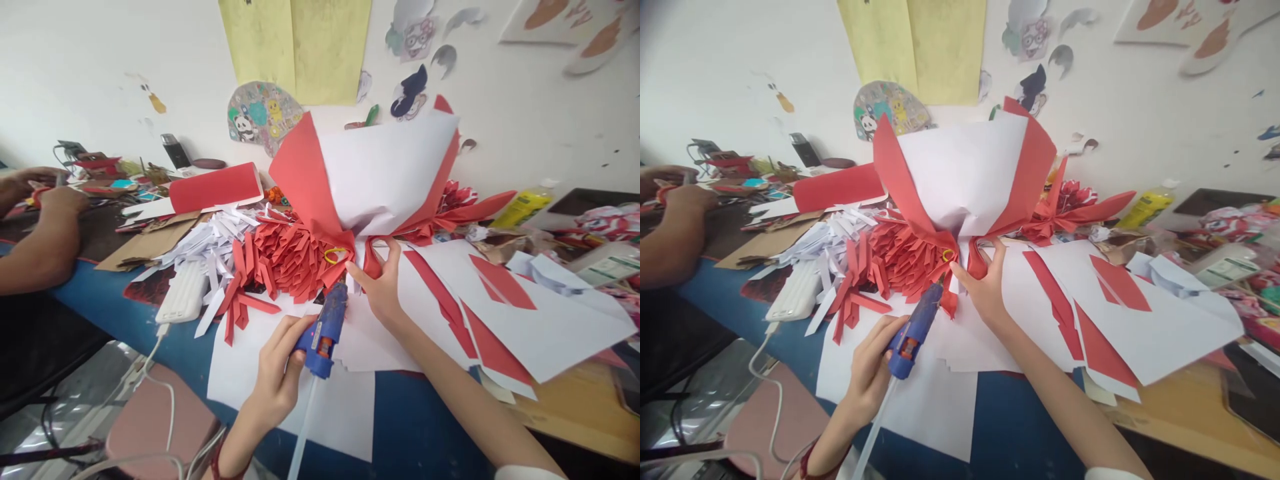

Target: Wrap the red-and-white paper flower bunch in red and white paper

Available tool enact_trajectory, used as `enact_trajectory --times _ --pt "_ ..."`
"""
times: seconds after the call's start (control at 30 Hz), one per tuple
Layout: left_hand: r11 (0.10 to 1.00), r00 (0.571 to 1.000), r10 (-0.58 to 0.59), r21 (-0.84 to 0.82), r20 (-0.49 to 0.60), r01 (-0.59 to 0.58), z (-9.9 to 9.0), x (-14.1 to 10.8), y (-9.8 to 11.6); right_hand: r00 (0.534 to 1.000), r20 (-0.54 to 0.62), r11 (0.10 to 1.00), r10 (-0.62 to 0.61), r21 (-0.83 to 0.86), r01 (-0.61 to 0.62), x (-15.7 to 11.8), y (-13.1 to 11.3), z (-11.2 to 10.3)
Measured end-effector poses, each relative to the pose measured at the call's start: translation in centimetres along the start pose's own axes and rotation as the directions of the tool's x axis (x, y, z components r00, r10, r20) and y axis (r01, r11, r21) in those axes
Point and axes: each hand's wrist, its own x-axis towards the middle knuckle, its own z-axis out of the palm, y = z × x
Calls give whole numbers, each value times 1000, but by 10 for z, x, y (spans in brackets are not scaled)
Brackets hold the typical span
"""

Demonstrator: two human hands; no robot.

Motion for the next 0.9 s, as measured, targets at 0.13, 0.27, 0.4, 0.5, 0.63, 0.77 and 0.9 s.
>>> enact_trajectory --times 0.13,0.27,0.4,0.5,0.63,0.77,0.9 --pt "1000 1000 -20 22 -6 20 5 7 1 998 30 997 49 66 -51 -2 -1 -2" --pt "1000 1000 -20 19 -17 20 9 10 2 996 67 992 62 106 -69 -4 -4 -4" --pt "1000 999 -20 11 -30 21 12 12 1 991 92 991 95 82 -103 -6 -6 -4" --pt "999 999 -45 14 -29 45 13 13 0 992 97 993 86 67 -92 -8 -6 -4" --pt "997 997 -67 22 -35 68 15 14 0 992 99 995 78 61 -85 -10 -4 -4" --pt "997 997 -73 29 -35 74 15 15 -1 992 92 993 85 72 -91 -10 -3 -4" --pt "997 997 -70 33 -21 70 15 16 0 994 94 992 63 107 -73 -10 -4 -3"
